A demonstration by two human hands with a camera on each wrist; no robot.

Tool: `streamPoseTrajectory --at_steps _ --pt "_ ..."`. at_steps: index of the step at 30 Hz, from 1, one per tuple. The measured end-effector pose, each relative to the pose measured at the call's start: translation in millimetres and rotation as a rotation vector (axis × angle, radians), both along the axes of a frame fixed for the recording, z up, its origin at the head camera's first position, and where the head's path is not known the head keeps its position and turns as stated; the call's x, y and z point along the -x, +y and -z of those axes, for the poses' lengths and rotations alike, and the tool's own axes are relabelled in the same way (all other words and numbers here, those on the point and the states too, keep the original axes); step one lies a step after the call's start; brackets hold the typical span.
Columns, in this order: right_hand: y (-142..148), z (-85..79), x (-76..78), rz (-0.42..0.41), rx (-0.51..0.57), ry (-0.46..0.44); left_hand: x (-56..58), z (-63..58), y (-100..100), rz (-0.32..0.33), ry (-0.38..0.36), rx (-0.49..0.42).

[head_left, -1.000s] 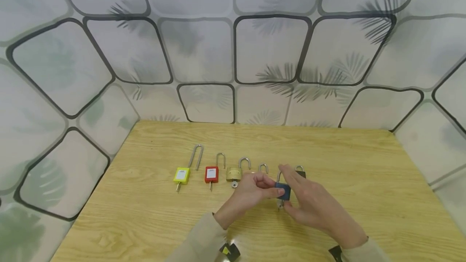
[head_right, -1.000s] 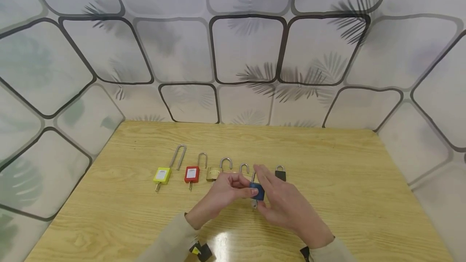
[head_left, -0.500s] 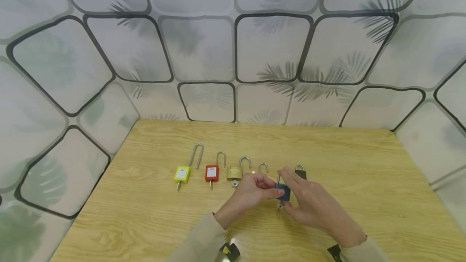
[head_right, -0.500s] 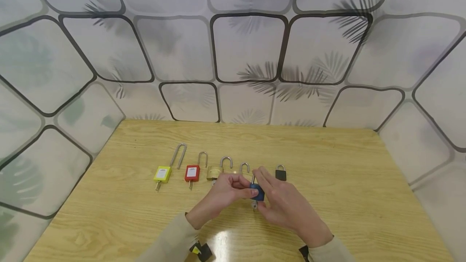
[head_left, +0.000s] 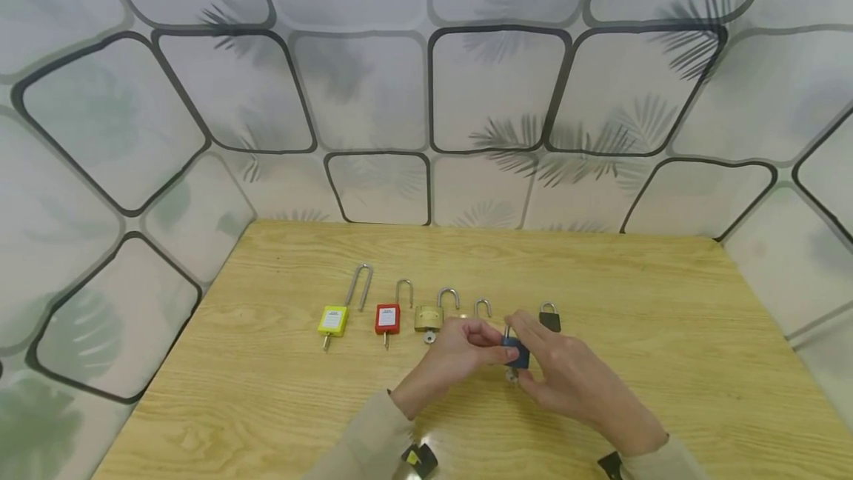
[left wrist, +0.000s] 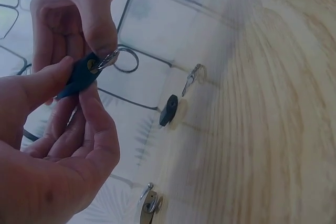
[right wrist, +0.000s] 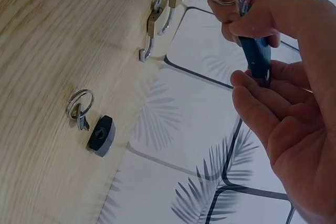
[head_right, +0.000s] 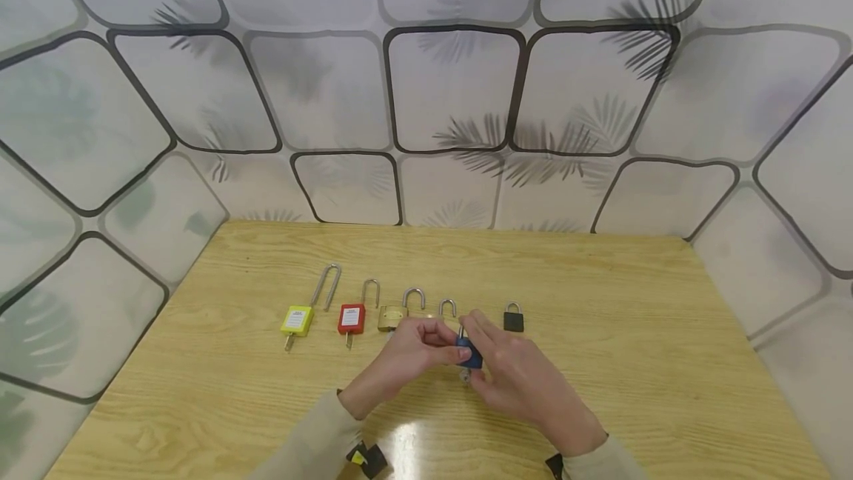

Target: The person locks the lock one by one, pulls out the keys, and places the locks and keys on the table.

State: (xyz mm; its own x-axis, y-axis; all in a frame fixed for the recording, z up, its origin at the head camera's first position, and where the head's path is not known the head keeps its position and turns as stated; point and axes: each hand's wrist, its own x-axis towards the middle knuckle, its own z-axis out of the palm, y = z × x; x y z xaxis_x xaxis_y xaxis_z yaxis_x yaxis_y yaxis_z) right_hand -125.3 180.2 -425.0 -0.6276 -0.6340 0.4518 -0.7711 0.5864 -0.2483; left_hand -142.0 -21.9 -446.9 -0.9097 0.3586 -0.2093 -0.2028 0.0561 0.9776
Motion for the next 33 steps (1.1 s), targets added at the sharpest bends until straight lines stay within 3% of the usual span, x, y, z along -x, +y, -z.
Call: streamPoseTrajectory --at_steps 8,17,24,29,33 --pt "0.0 -1.7 -2.1 0.033 -0.058 -0.008 3.4 3.2 -3.3 0.003 0.013 0.010" --pt "20.8 -5.0 -1.8 0.111 0.043 -0.059 8.4 6.4 -2.8 -0.109 -0.007 -0.043" --pt "22.8 7.4 1.2 0.037 0.178 -0.359 12.4 4.9 -4.0 -0.167 -0.023 -0.057" --pt "15.5 17.3 -1.2 0.065 0.307 -0.615 11.9 1.7 -3.0 -0.179 -0.012 -0.056" --pt "7.3 19.7 -3.5 0.087 0.413 -0.720 11.0 -0.5 -2.8 -0.179 -0.010 -0.064"
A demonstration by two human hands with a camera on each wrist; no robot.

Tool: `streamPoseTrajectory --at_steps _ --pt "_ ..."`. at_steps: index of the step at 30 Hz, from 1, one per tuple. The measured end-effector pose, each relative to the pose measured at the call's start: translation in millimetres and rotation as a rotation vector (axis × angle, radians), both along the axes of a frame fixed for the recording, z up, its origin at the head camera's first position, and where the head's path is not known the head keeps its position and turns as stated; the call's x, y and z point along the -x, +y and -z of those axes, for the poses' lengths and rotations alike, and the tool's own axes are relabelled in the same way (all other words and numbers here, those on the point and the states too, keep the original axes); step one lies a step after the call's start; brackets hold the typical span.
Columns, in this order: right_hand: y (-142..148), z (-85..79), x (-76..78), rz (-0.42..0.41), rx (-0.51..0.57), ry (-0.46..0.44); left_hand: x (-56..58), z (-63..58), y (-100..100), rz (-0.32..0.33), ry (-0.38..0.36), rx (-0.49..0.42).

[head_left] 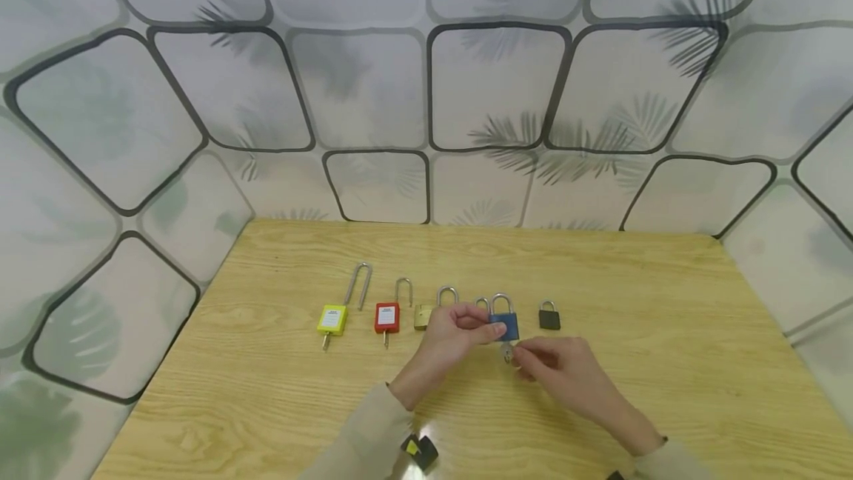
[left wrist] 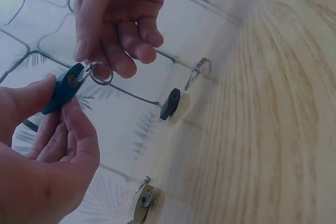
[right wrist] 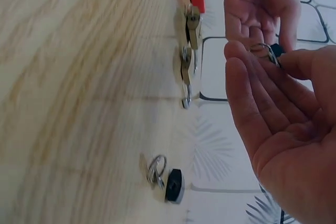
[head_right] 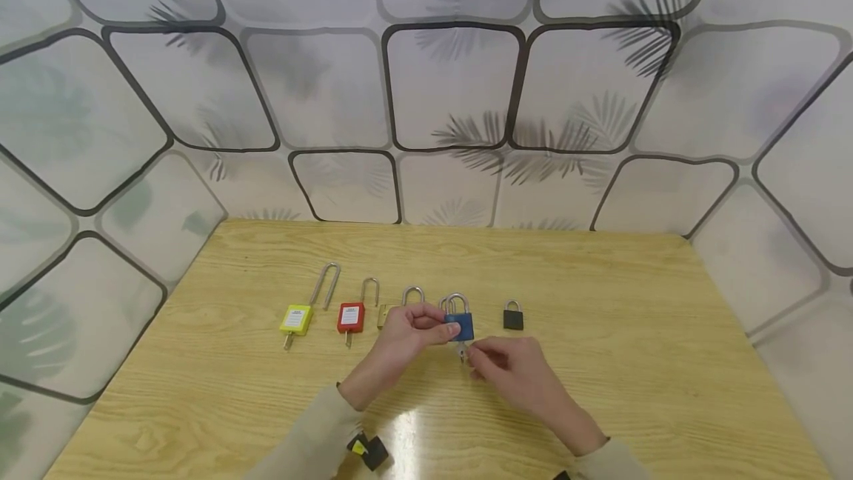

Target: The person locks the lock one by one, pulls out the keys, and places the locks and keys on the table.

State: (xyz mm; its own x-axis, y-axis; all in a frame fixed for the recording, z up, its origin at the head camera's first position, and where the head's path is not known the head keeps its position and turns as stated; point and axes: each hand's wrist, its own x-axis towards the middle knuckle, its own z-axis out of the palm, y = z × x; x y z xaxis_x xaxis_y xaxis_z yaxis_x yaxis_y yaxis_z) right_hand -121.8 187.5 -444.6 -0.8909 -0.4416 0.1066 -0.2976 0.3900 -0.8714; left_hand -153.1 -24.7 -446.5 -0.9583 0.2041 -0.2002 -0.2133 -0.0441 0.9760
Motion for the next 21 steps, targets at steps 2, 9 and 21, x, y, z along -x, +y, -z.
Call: streamPoseTrajectory --at_steps 2,9,21 --pt "-3.6 0.4 -0.5 0.019 0.019 -0.027 0.1 -0.5 0.0 0.006 -0.006 -0.008" --pt "-12.1 2.5 -1.3 0.043 0.056 -0.098 0.1 -0.1 -0.6 0.017 -0.014 -0.035" --pt "-17.8 4.2 0.3 0.038 0.107 -0.199 0.9 1.7 -3.9 0.000 -0.035 -0.046"
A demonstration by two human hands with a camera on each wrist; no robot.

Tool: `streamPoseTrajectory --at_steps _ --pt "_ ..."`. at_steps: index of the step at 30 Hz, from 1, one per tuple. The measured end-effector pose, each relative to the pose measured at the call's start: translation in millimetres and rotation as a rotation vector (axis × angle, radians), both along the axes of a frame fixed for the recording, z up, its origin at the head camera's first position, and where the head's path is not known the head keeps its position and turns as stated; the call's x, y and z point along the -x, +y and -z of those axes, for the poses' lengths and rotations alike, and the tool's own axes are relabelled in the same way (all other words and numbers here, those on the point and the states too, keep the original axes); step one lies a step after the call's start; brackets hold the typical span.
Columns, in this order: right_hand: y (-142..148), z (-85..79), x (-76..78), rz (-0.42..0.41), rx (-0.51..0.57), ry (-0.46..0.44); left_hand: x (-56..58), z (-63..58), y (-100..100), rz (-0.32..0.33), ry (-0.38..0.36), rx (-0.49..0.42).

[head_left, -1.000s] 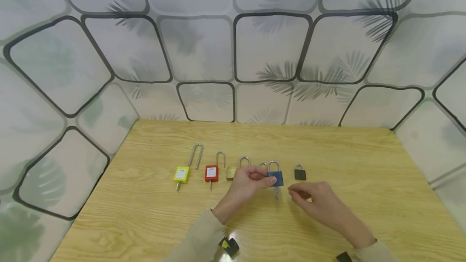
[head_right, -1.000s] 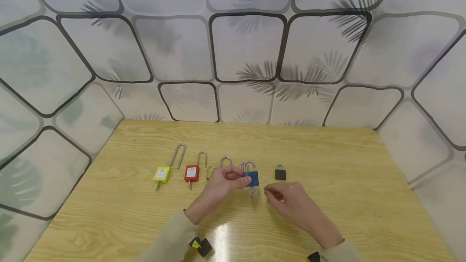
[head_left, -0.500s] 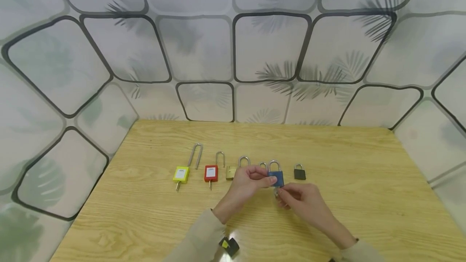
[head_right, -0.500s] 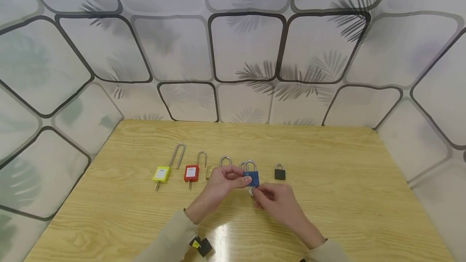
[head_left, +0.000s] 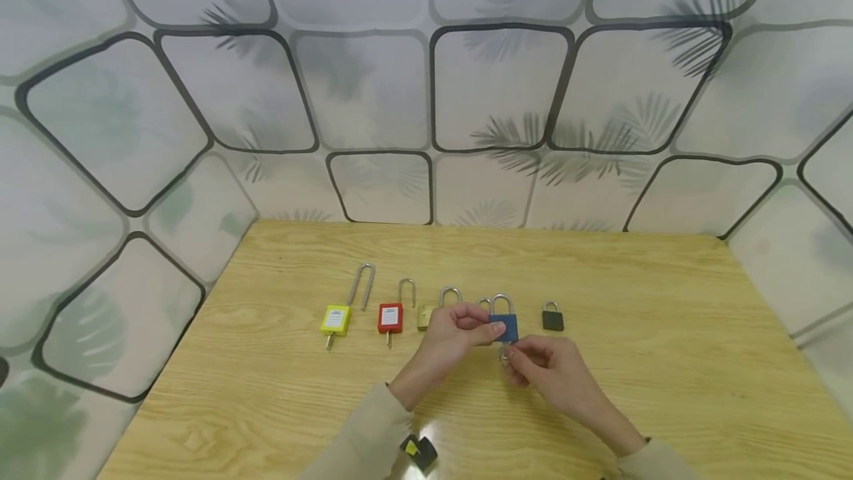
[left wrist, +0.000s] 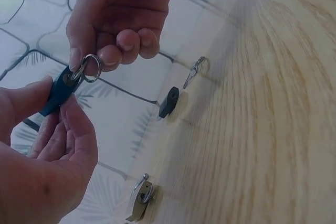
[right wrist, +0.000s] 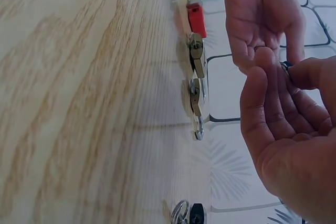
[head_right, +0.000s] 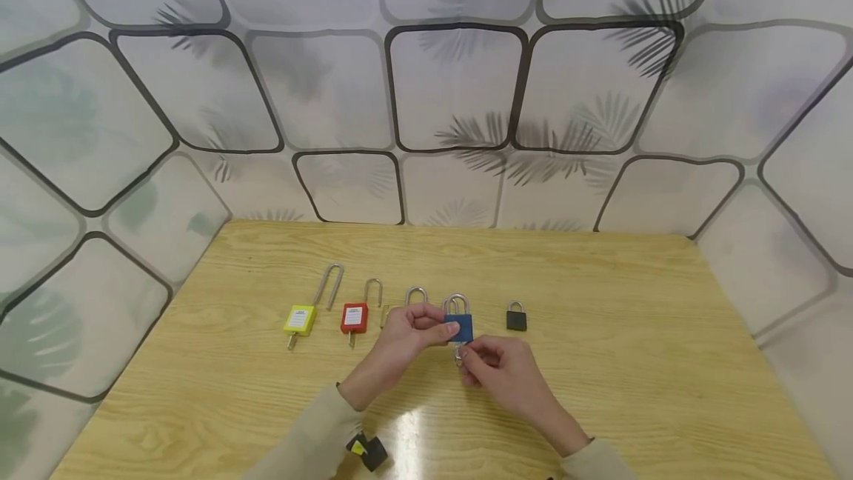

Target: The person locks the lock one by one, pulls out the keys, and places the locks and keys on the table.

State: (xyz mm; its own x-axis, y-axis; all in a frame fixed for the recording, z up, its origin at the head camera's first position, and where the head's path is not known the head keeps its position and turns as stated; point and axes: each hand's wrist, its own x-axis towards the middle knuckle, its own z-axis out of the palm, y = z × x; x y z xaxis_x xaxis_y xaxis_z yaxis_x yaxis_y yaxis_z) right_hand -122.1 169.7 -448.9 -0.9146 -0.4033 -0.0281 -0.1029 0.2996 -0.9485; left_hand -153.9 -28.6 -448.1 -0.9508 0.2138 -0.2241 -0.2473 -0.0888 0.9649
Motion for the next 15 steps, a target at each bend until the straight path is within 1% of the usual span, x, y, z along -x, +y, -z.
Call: streamPoseTrajectory --at_steps 3,7,13,15 --pt "-0.9 -0.2 -0.8 0.018 0.005 0.002 -0.1 1.8 1.8 -0.009 -0.007 -0.050" --pt "-3.2 -0.2 -0.9 0.044 0.030 0.016 -0.6 3.1 4.3 -0.036 -0.010 -0.102" --pt "-5.7 -3.7 -1.2 0.073 0.062 0.004 -1.2 2.9 6.3 -0.066 -0.006 -0.119" --pt "-5.7 -4.0 -2.6 0.072 0.047 0.000 -0.5 2.1 5.8 -0.076 -0.024 -0.138"
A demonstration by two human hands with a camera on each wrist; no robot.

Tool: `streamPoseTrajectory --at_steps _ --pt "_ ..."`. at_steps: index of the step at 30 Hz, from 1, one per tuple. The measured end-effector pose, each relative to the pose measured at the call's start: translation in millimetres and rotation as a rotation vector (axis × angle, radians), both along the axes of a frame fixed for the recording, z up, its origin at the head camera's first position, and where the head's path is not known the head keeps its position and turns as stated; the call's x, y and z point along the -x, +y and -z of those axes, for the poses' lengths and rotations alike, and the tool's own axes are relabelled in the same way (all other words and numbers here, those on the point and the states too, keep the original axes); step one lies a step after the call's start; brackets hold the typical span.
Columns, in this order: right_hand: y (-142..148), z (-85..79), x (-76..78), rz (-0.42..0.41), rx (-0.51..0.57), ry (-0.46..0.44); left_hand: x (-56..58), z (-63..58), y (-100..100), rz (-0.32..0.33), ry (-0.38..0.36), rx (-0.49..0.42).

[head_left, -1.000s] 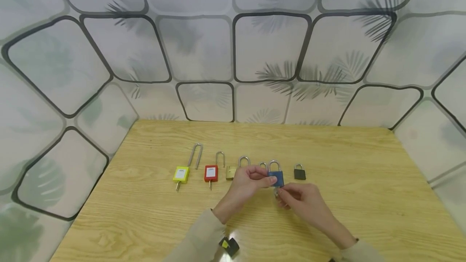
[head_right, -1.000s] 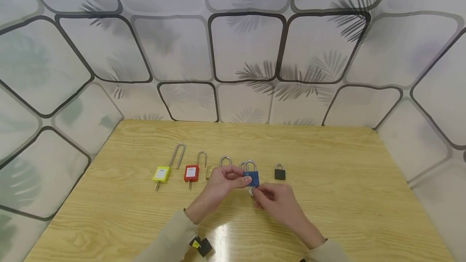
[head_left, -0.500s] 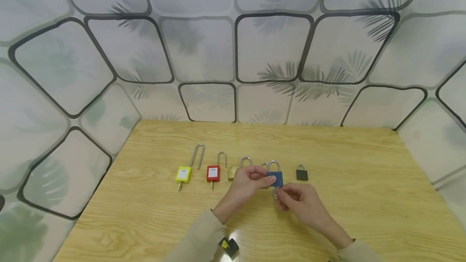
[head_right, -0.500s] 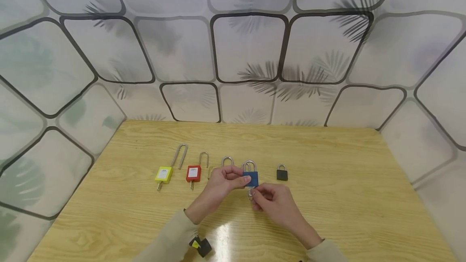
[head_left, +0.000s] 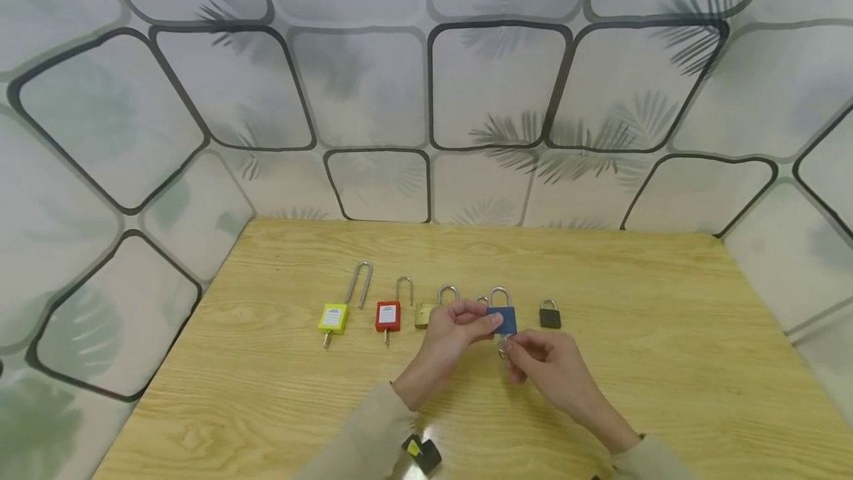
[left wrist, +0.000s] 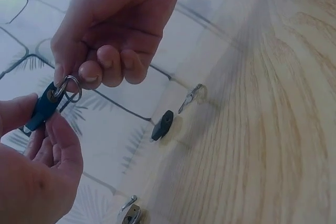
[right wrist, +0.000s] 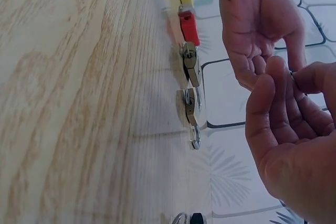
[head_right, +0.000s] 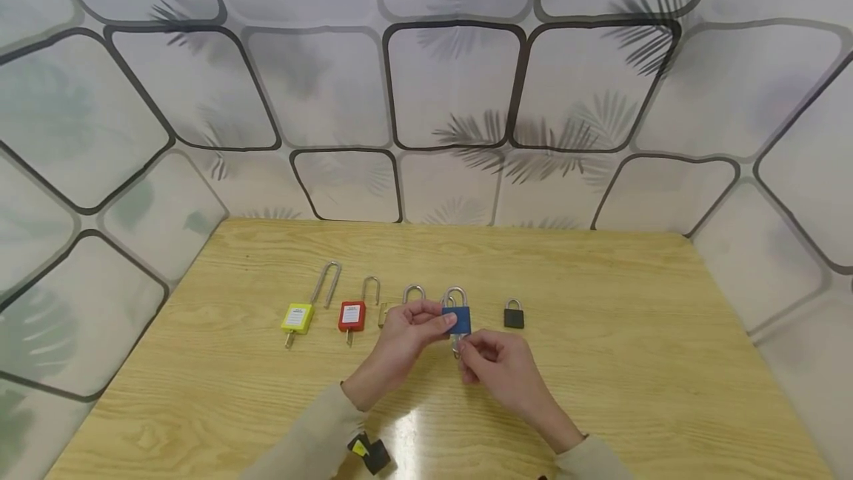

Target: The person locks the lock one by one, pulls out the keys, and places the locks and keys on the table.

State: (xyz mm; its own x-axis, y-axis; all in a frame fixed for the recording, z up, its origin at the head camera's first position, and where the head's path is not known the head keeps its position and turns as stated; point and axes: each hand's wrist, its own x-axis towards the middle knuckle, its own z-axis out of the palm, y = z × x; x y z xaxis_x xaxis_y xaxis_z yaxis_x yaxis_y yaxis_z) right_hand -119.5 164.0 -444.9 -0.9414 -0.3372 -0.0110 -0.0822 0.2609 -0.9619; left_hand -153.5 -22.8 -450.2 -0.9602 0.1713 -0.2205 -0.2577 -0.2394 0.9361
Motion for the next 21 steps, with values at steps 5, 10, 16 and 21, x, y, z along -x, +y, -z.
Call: streamPoseTrajectory --at_steps 5,10,16,21 --pt "1.8 3.0 -4.6 -0.057 -0.060 -0.035 8.9 -6.0 -9.0 -0.078 -0.043 -0.105" --pt "6.7 4.6 -4.7 -0.029 -0.184 -0.103 14.7 -10.6 -19.1 -0.085 -0.030 -0.113" --pt "8.8 6.7 -3.3 0.011 -0.325 -0.188 14.5 -4.7 -19.5 -0.075 -0.039 -0.080" --pt "5.4 10.0 -4.0 0.066 -0.432 -0.162 14.1 -1.9 -17.2 -0.073 -0.038 -0.062"
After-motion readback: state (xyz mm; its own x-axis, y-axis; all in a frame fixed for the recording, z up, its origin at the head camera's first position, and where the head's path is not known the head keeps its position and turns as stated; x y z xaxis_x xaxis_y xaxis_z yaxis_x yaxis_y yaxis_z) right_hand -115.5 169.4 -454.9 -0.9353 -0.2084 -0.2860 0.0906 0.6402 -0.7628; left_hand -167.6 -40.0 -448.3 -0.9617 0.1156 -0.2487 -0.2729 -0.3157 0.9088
